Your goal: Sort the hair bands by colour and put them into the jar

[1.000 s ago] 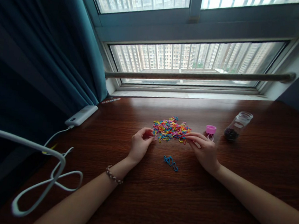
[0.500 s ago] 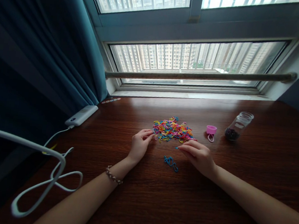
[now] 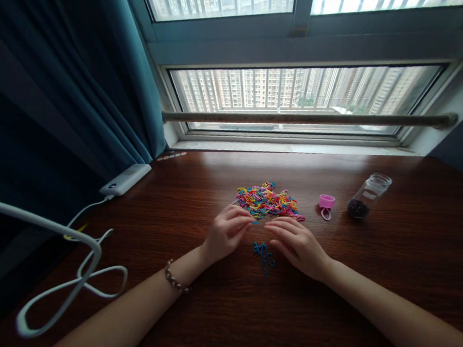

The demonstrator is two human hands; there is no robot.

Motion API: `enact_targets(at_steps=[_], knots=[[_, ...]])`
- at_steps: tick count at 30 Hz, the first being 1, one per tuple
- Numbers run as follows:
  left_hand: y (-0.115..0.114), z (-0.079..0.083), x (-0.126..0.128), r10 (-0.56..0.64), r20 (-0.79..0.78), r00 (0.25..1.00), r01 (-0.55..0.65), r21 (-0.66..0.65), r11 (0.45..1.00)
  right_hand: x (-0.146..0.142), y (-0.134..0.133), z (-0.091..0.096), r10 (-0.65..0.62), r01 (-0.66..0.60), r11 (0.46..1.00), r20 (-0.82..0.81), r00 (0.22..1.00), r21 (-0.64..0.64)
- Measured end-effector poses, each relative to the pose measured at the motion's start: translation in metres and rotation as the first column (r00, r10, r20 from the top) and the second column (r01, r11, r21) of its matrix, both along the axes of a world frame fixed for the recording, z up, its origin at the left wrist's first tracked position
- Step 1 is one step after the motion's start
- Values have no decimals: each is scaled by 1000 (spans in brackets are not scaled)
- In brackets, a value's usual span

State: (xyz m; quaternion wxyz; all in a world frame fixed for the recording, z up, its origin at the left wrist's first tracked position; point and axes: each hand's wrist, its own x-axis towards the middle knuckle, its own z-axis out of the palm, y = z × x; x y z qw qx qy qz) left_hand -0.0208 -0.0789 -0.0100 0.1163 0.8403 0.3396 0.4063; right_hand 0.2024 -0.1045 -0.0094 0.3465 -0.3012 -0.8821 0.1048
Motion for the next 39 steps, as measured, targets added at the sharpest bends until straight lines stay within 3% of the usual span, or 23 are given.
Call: enact_targets(at_steps=[3,5,7,10,13,15,22,26,30,39], knots=[[-12,6,5,-270,-236,933,290,54,955,-2,8,-4,-81,81,997,17,997,-14],[-16,8,7,-321,-317,893,357,62,932,-4,15,-6,-78,79,997,70,994,-11],[-15,8,8,-256,-307,917,292,80,953,-5,20,-7,-87,87,996,124,988,4],[-4,5,6,35,-162,986,-19,100,995,-4,25,-8,-112,106,993,187,976,43],[12,0,3,293,-90,952,-290,48,956,-5,28,-8,-111,95,993,249,962,72],[20,-3,4,364,-116,924,-365,17,931,-7,30,-9,-123,103,991,266,956,88],[27,-11,12,386,-226,895,-400,-21,916,-12,34,-12,-168,147,983,209,963,113],[30,-10,7,356,-227,907,-388,-119,914,-8,33,-11,-140,138,985,13,990,100],[33,-11,2,309,-200,930,-347,-192,918,-4,35,-13,-165,172,985,-221,961,11],[32,-9,2,437,-129,890,-453,-131,882,-4,33,-10,-314,285,949,-336,888,-134]])
